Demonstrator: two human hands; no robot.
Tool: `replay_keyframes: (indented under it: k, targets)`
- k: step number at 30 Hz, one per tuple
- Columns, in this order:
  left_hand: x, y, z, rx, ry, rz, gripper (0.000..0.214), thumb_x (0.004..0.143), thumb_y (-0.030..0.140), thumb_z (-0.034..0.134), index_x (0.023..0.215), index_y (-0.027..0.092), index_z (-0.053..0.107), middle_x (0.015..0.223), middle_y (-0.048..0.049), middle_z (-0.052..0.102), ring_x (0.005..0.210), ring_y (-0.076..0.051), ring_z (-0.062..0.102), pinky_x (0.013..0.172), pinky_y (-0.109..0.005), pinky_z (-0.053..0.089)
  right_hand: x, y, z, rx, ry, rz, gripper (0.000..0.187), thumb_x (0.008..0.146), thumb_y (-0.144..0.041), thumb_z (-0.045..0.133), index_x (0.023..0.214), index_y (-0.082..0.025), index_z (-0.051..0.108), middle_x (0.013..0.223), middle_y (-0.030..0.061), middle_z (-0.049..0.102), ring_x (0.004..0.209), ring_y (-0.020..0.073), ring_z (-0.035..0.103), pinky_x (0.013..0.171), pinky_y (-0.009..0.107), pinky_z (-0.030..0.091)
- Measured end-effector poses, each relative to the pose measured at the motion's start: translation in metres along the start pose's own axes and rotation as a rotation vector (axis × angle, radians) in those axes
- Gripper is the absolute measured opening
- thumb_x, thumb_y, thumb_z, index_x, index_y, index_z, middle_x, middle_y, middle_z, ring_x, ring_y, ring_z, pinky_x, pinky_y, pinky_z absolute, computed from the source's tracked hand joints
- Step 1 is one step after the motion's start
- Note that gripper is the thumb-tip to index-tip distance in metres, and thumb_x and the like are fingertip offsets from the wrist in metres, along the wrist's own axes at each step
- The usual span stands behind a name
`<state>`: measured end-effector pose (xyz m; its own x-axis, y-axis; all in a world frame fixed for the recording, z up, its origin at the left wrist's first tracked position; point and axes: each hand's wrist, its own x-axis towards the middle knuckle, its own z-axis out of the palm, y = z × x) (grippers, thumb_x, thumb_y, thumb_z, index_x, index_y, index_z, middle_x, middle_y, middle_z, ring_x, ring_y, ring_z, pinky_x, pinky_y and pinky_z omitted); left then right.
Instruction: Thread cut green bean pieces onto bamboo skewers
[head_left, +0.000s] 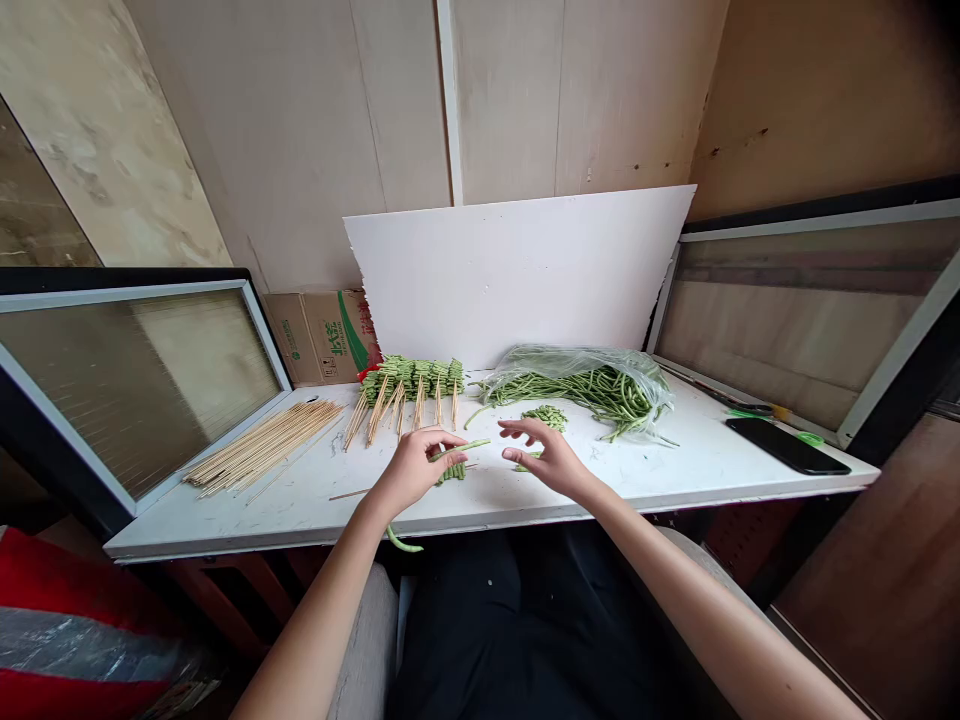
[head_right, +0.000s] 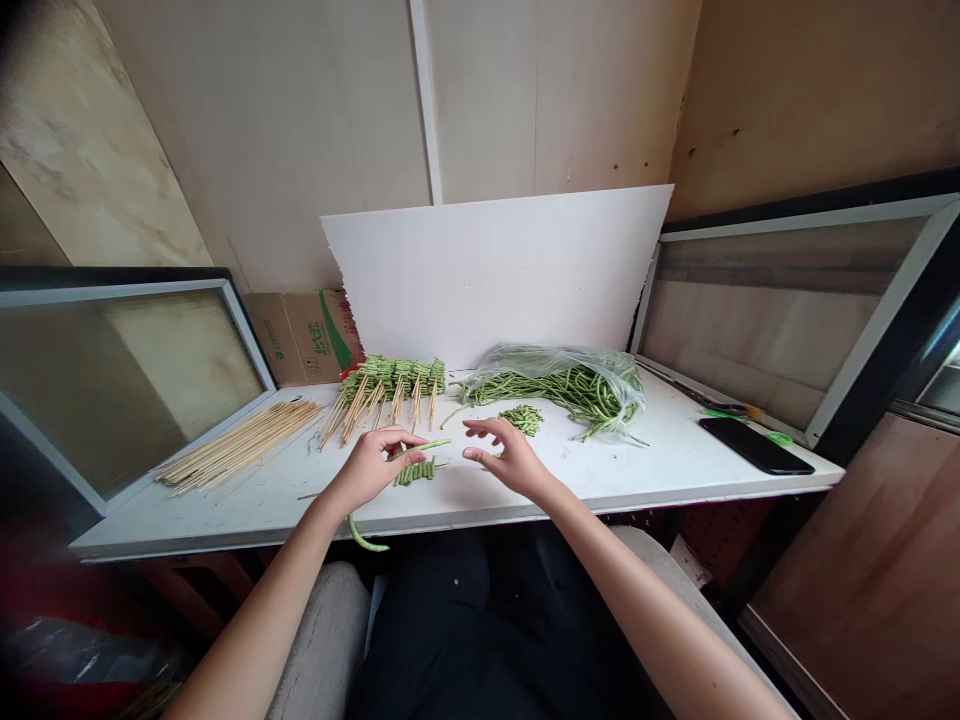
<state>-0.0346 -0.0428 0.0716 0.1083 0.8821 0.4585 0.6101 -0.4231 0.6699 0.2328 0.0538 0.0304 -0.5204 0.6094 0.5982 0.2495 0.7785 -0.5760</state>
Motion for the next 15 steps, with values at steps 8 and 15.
replay_keyframes:
  k: [8, 15]
  targets:
    - [-0.004, 0.015, 0.017, -0.041, -0.040, 0.073, 0.020, 0.091, 0.038, 0.078, 0.097, 0.019, 0.084, 0.093, -0.0080, 0.078, 0.078, -0.017, 0.061, 0.073, -0.028, 0.048, 0.000, -0.049, 0.016, 0.014, 0.111, -0.280, 0.009, 0.100, -0.034, 0.072, 0.103, -0.027, 0.078, 0.091, 0.0068, 0.076, 0.089, 0.0255, 0.063, 0.083, 0.043, 0.052]
    - [-0.007, 0.015, 0.036, -0.216, -0.063, -0.016, 0.026, 0.096, 0.039, 0.069, 0.099, 0.015, 0.079, 0.080, -0.0053, 0.073, 0.058, -0.012, 0.057, 0.060, -0.026, 0.047, -0.001, -0.046, 0.015, -0.019, 0.143, -0.325, 0.015, 0.102, -0.014, 0.061, 0.101, -0.025, 0.072, 0.089, 0.0069, 0.071, 0.091, 0.0250, 0.057, 0.080, 0.041, 0.050]
